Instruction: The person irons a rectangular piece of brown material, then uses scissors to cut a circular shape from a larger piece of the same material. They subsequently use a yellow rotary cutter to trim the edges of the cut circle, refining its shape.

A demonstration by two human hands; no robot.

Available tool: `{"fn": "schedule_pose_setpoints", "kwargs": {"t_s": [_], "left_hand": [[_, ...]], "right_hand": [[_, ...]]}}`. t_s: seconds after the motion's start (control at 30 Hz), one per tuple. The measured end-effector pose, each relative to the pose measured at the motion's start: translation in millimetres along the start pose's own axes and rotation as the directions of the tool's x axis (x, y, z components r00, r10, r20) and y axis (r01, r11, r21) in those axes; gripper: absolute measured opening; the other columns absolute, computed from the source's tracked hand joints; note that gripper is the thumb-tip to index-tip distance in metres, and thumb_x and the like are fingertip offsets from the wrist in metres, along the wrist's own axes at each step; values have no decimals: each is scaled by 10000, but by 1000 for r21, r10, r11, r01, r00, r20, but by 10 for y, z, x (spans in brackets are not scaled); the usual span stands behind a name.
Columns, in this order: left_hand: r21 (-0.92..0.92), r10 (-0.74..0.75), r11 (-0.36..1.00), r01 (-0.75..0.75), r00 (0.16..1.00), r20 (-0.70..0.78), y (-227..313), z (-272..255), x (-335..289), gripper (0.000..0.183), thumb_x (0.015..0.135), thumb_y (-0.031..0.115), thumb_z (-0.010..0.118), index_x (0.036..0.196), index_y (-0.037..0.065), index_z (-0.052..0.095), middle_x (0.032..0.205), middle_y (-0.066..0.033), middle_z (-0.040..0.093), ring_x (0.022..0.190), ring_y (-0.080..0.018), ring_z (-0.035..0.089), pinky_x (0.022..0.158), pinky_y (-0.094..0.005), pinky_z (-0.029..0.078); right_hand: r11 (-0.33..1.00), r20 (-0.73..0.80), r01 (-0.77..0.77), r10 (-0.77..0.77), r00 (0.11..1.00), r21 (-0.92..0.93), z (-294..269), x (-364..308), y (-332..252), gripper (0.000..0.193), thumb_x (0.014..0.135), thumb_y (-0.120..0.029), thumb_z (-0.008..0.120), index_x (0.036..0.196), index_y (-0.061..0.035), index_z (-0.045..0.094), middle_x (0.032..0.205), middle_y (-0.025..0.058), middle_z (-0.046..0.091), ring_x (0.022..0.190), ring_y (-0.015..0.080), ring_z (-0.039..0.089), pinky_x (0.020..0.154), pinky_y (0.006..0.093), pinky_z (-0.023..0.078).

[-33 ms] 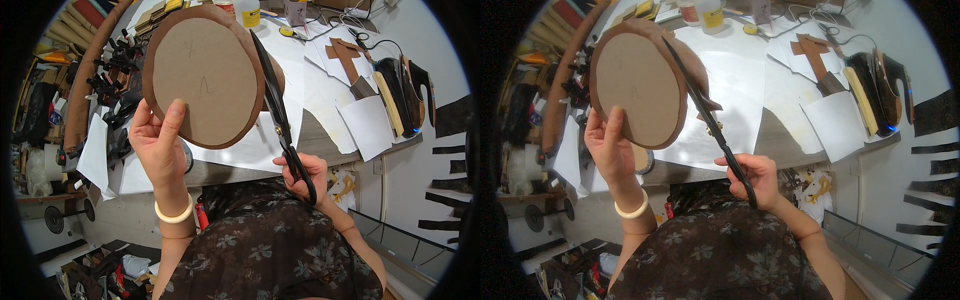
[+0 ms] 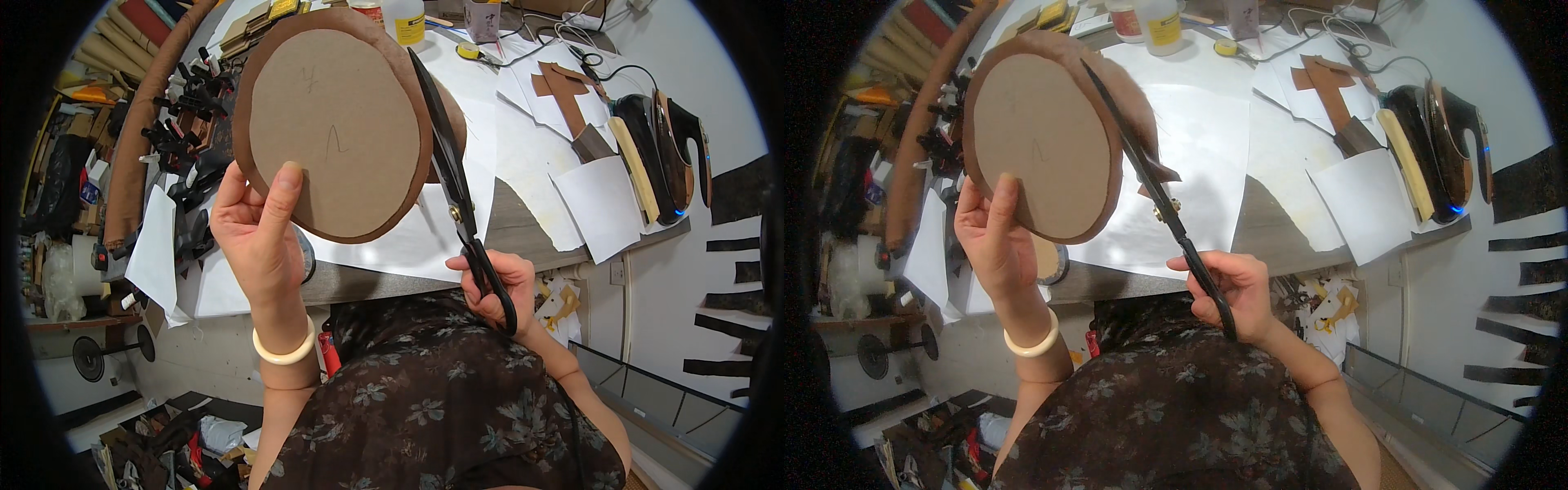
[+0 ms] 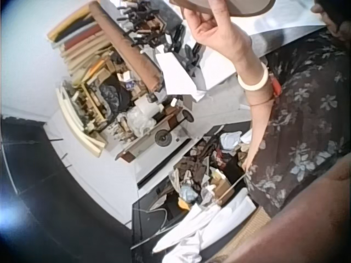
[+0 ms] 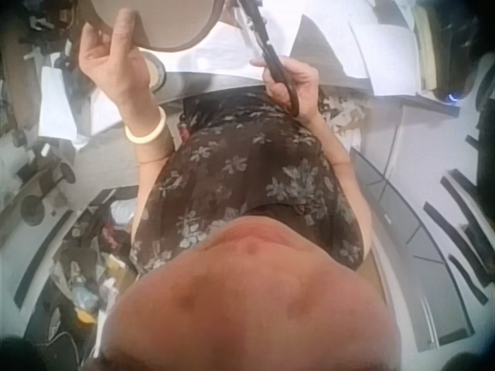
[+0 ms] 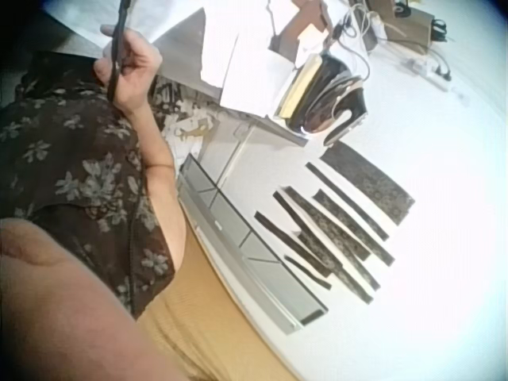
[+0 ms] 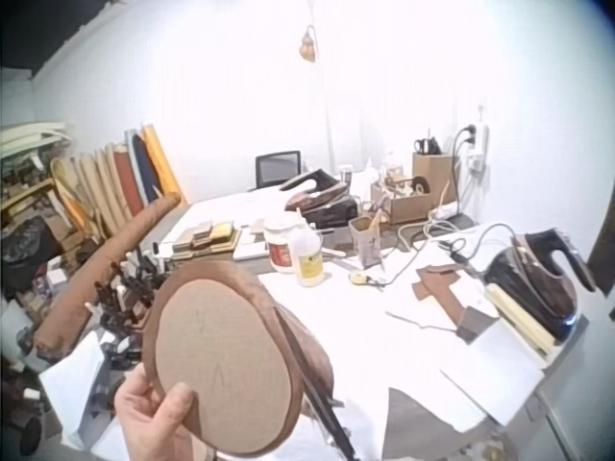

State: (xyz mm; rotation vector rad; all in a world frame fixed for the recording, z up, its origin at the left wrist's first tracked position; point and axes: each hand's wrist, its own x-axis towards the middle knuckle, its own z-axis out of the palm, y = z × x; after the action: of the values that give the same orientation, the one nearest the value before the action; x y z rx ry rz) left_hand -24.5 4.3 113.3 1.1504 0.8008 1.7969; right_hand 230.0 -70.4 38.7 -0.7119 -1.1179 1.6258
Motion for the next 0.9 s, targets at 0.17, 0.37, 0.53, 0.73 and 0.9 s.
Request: {"fn": "schedule_pose_setpoints", "kwargs": {"t_s": [0.17, 0.37, 0.53, 0.73, 0.9], "left_hand": [[20, 6, 1000, -6, 1000, 4, 2, -13, 20, 312, 862, -32, 680, 1160, -44, 585, 1046, -104, 697, 930, -98, 646, 883, -229, 467], [28, 15, 999, -15, 1000, 0, 40, -26, 33, 302, 866, -27, 678, 1153, -44, 586, 1048, -104, 696, 935, -101, 645, 891, -236, 464], [40, 32, 999, -31, 999, -12, 53, -34, 47, 293, 875, -20, 669, 1154, -42, 583, 1040, -106, 699, 932, -105, 648, 898, -241, 463], [31, 40, 999, -39, 998, -47, 61, -49, 53, 312, 886, -16, 657, 1182, -40, 562, 1038, -126, 705, 945, -118, 655, 899, -251, 469], [30, 21, 999, -20, 999, -48, 57, -45, 51, 346, 875, -23, 669, 1201, -35, 554, 1020, -137, 710, 921, -127, 668, 861, -246, 493]], "right_hand": [[999, 5, 5, -5, 1000, 36, 9, 2, -22, 571, 812, -278, 790, 1187, 105, 594, 712, -51, 492, 619, 11, 430, 538, 178, 335], [1000, 17, 21, -21, 1000, 4, -2, -2, -15, 524, 816, -209, 787, 1192, 102, 595, 715, -46, 504, 620, 13, 439, 541, 183, 346], [999, 15, 26, -25, 1000, -42, 10, 3, -43, 495, 813, -174, 788, 1184, 98, 604, 716, -44, 523, 626, 11, 456, 543, 180, 355], [999, 6, 1, 0, 1000, -42, 36, 2, -66, 460, 810, -125, 782, 1180, 88, 612, 713, -43, 531, 620, 11, 473, 543, 176, 368], [996, 36, 11, -8, 999, -92, -16, 13, -34, 529, 800, -233, 789, 1169, 99, 607, 711, -40, 525, 617, 13, 474, 539, 176, 364]]}}
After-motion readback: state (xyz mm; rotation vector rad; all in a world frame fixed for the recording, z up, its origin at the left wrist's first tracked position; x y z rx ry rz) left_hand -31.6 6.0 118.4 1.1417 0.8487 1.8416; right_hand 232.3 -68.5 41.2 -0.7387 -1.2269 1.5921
